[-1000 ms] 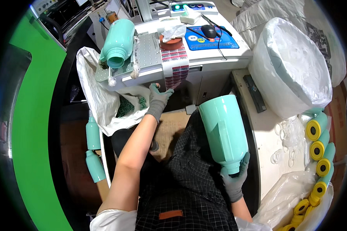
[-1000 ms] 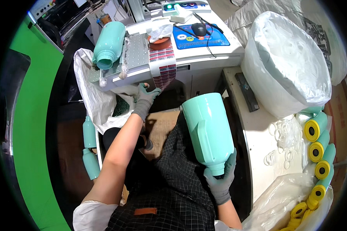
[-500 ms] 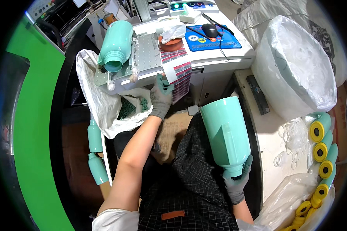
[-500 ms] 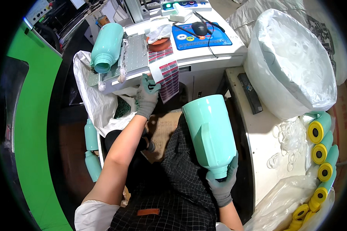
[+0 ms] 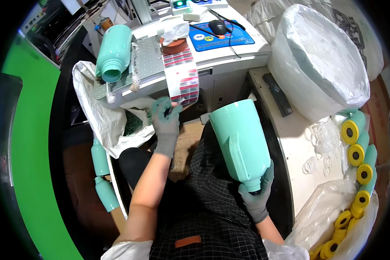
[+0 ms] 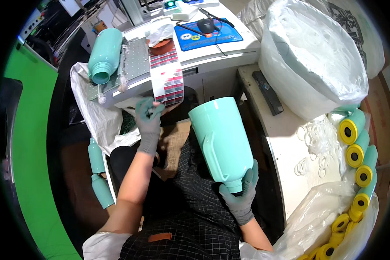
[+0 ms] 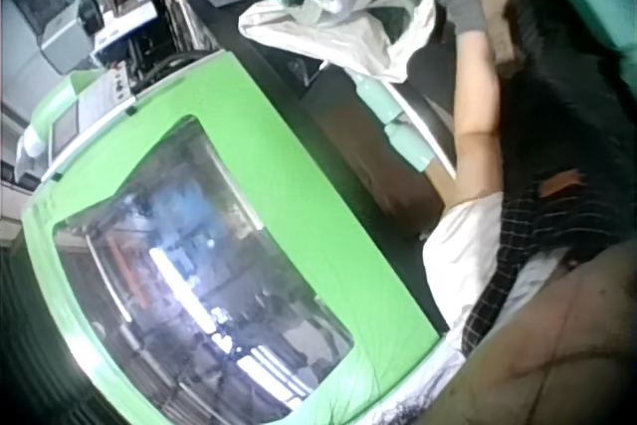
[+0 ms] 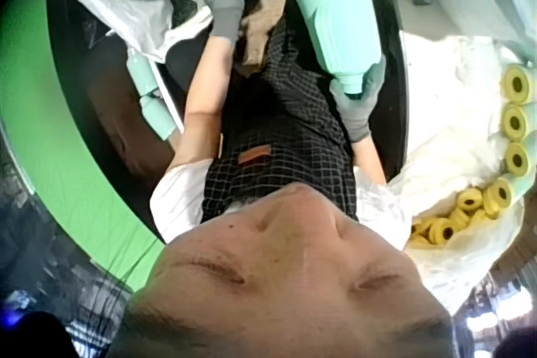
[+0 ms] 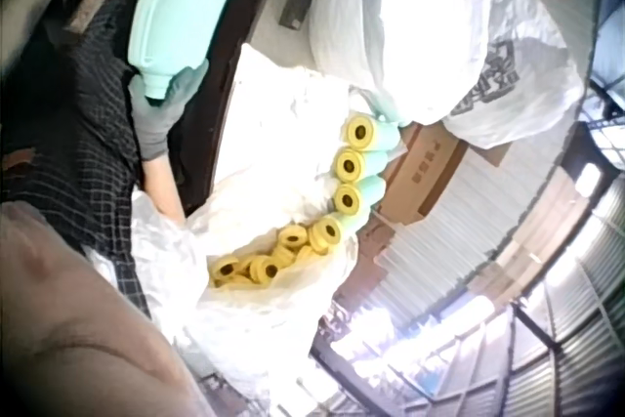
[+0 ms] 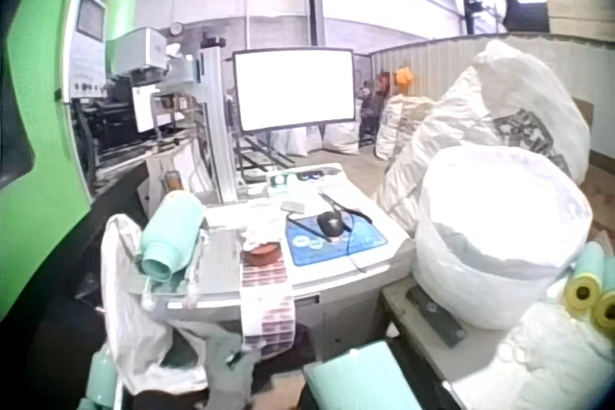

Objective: The person assembles teal water bottles by inserting a white rubber seal into the bottle neck, applying a red label to the body, and screwing on a yellow cap. The person handles the bottles one at a time, placing completed units on a nearby table.

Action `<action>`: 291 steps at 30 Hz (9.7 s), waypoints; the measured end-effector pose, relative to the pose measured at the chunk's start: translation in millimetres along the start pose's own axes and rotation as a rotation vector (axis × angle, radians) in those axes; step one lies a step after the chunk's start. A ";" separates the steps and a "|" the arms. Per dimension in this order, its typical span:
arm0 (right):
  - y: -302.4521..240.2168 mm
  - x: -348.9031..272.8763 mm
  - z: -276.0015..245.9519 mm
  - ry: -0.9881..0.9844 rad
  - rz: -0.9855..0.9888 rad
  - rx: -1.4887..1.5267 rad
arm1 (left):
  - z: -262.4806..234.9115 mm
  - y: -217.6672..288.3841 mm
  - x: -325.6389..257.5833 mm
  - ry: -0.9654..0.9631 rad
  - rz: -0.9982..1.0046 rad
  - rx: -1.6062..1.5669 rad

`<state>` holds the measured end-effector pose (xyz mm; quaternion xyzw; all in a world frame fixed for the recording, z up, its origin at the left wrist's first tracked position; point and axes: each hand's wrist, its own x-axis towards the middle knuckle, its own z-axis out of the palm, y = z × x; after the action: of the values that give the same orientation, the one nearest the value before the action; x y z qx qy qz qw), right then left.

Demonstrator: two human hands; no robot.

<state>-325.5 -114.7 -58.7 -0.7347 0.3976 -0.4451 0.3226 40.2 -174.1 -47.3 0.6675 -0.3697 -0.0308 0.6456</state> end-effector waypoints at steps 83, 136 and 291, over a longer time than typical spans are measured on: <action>-11.4 -38.7 -180.0 0.422 0.288 -0.758 | -160.3 56.4 -78.7 -0.725 -0.095 -0.014; -63.9 71.0 10.6 -0.159 -0.271 0.200 | -164.6 18.6 -187.9 -0.079 -0.880 -0.584; -67.7 130.5 70.1 -0.777 0.332 1.030 | -216.7 123.0 -186.4 -0.180 -0.208 0.565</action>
<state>-204.0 -187.7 21.5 -0.5226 0.0970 -0.2254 0.8165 -38.4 120.3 15.9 0.8493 -0.3490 -0.0516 0.3927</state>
